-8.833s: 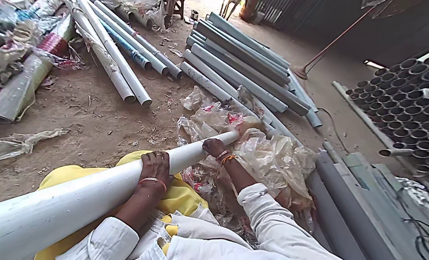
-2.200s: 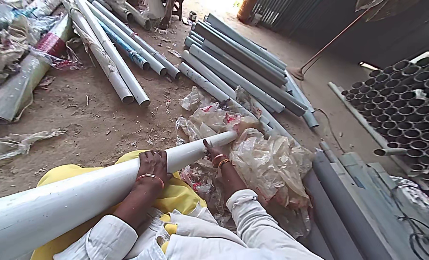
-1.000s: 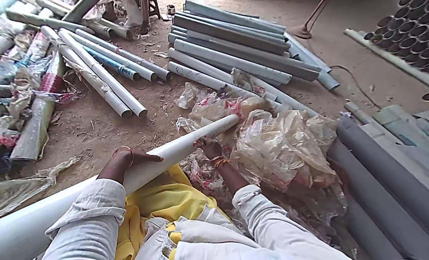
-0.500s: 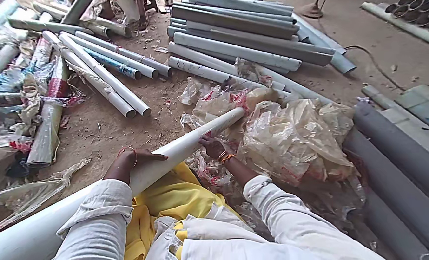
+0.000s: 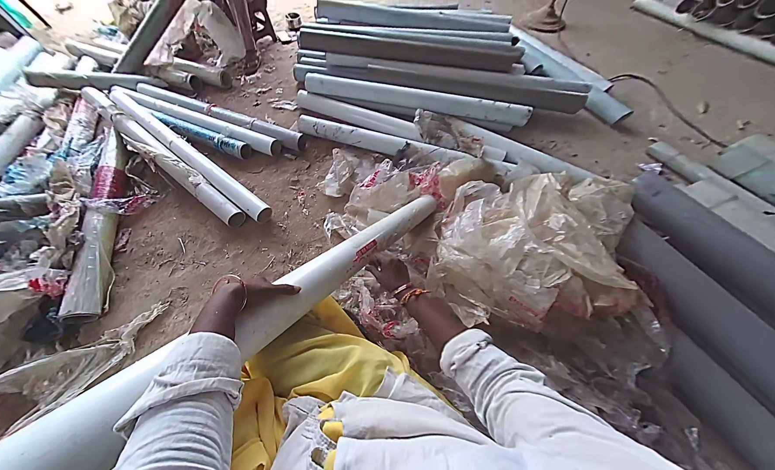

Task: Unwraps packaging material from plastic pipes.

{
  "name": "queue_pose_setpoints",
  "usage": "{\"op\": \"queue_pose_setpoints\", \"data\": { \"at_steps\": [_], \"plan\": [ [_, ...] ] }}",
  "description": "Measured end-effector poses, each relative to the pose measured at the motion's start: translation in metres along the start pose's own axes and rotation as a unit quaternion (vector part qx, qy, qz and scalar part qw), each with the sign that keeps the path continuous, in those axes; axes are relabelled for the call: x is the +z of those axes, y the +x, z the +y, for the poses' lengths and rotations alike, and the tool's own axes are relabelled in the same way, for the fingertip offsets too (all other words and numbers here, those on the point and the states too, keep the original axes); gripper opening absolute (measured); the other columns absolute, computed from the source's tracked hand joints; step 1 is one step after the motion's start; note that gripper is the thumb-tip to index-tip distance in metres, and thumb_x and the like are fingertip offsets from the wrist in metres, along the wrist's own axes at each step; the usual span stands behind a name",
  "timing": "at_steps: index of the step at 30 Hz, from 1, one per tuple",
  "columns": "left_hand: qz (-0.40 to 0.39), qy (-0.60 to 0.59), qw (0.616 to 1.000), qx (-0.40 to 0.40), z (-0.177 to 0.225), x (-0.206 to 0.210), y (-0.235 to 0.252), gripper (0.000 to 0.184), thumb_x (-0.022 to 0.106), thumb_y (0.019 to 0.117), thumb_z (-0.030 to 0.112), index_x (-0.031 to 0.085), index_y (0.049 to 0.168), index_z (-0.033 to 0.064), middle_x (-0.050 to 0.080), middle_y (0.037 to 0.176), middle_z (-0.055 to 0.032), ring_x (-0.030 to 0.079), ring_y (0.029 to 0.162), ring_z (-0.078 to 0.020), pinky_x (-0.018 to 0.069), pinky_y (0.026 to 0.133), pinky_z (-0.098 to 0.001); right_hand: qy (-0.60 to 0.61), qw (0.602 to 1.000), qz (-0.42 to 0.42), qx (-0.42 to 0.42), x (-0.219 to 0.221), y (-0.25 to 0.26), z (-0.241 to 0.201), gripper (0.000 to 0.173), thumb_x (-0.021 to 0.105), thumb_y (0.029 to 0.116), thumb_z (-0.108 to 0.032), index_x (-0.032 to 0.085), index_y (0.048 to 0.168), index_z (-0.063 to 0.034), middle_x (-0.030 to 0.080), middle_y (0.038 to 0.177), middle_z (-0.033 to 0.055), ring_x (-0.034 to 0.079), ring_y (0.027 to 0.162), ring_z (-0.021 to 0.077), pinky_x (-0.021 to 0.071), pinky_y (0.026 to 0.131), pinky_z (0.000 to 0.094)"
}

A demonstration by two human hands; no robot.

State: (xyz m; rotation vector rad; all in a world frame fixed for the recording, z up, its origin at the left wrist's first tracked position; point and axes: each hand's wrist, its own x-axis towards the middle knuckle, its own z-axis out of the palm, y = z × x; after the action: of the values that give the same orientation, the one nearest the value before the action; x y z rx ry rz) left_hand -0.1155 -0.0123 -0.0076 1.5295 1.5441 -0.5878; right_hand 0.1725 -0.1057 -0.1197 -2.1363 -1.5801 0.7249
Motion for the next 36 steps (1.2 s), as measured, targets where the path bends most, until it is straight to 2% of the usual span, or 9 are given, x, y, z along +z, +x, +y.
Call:
{"op": "queue_pose_setpoints", "data": {
  "at_steps": [3, 7, 10, 16, 19, 27, 31, 34, 36],
  "plan": [
    [0.011, 0.008, 1.0, -0.005, -0.002, 0.002, 0.001, 0.07, 0.059, 0.0929, 0.066, 0.064, 0.125, 0.0042, 0.068, 0.111, -0.018, 0.067, 0.101, -0.0284, 0.0515, 0.091, -0.0525, 0.015, 0.997, 0.005, -0.07, 0.003, 0.019, -0.012, 0.03, 0.061, 0.1032, -0.012, 0.068, 0.132, -0.0051, 0.068, 0.13, 0.0203, 0.065, 0.12, 0.039, 0.0485, 0.104, 0.0567],
    [0.007, 0.014, 1.0, -0.005, -0.003, 0.002, 0.003, 0.071, 0.059, 0.0926, 0.067, 0.065, 0.123, 0.0032, 0.068, 0.112, -0.0184, 0.066, 0.101, -0.0288, 0.051, 0.092, -0.0525, 0.022, 0.983, 0.078, -0.162, 0.021, 0.026, 0.001, 0.02, 0.062, 0.1014, -0.009, 0.075, 0.11, 0.0029, 0.071, 0.122, 0.0217, 0.069, 0.112, 0.0404, 0.053, 0.096, 0.0576],
    [0.006, 0.021, 1.0, -0.006, 0.001, 0.001, 0.002, 0.071, 0.058, 0.0938, 0.066, 0.063, 0.127, 0.0034, 0.067, 0.114, -0.0191, 0.065, 0.104, -0.0293, 0.0503, 0.093, -0.0528, 0.011, 0.974, 0.105, -0.203, 0.026, 0.029, 0.008, 0.022, 0.057, 0.1023, -0.005, 0.076, 0.11, 0.003, 0.071, 0.123, 0.0228, 0.07, 0.112, 0.0419, 0.0535, 0.096, 0.057],
    [0.0, 0.007, 1.0, -0.004, 0.001, 0.001, -0.003, 0.069, 0.061, 0.0931, 0.064, 0.064, 0.127, 0.0048, 0.068, 0.113, -0.0184, 0.066, 0.102, -0.0286, 0.0515, 0.092, -0.0521, -0.059, 0.975, -0.031, -0.212, 0.011, 0.035, 0.003, 0.033, 0.049, 0.0996, 0.007, 0.071, 0.123, -0.0013, 0.064, 0.131, 0.0227, 0.065, 0.116, 0.0429, 0.0526, 0.096, 0.0579],
    [0.0, 0.01, 1.0, -0.015, 0.005, 0.002, -0.01, 0.067, 0.062, 0.0926, 0.063, 0.062, 0.132, 0.0092, 0.067, 0.117, -0.0169, 0.065, 0.106, -0.027, 0.0504, 0.095, -0.0499, -0.058, 0.978, -0.045, -0.194, 0.013, 0.022, 0.005, 0.032, 0.048, 0.1028, 0.003, 0.07, 0.126, -0.0012, 0.063, 0.137, 0.022, 0.065, 0.119, 0.0412, 0.0516, 0.1, 0.0555],
    [0.007, 0.017, 1.0, 0.014, 0.003, 0.008, -0.009, 0.066, 0.062, 0.0949, 0.06, 0.062, 0.129, 0.0033, 0.066, 0.117, -0.0197, 0.065, 0.107, -0.0297, 0.0498, 0.095, -0.052, -0.113, 0.968, -0.14, -0.173, 0.008, 0.005, 0.01, 0.039, 0.044, 0.1044, 0.002, 0.061, 0.14, -0.0039, 0.056, 0.147, 0.0215, 0.063, 0.123, 0.042, 0.0497, 0.102, 0.0566],
    [0.013, 0.013, 0.999, 0.046, 0.003, 0.009, -0.008, 0.064, 0.064, 0.0954, 0.055, 0.059, 0.131, 0.0018, 0.065, 0.117, -0.0201, 0.064, 0.105, -0.0274, 0.0496, 0.095, -0.0492, -0.117, 0.965, -0.155, -0.177, 0.009, 0.005, 0.013, 0.038, 0.045, 0.1046, -0.001, 0.06, 0.139, -0.0023, 0.055, 0.148, 0.0219, 0.061, 0.126, 0.0422, 0.0486, 0.103, 0.058],
    [0.053, 0.009, 0.997, 0.064, 0.005, 0.012, -0.01, 0.068, 0.07, 0.0937, 0.048, 0.051, 0.137, 0.0002, 0.06, 0.125, -0.0242, 0.06, 0.114, -0.0316, 0.046, 0.1, -0.0509, -0.071, 0.972, -0.155, -0.16, 0.008, 0.001, 0.016, 0.036, 0.043, 0.1085, -0.009, 0.059, 0.14, -0.0017, 0.056, 0.146, 0.0211, 0.057, 0.132, 0.0384, 0.0434, 0.111, 0.0542],
    [0.086, 0.032, 0.993, 0.076, 0.005, 0.011, -0.012, 0.07, 0.071, 0.0932, 0.048, 0.051, 0.136, -0.0028, 0.058, 0.128, -0.0285, 0.057, 0.119, -0.0377, 0.0428, 0.103, -0.0557, 0.014, 0.987, -0.105, -0.12, 0.007, -0.005, 0.025, 0.036, 0.048, 0.1093, -0.023, 0.064, 0.135, -0.002, 0.062, 0.139, 0.0205, 0.06, 0.13, 0.0347, 0.0425, 0.112, 0.0509]
  ]
}}
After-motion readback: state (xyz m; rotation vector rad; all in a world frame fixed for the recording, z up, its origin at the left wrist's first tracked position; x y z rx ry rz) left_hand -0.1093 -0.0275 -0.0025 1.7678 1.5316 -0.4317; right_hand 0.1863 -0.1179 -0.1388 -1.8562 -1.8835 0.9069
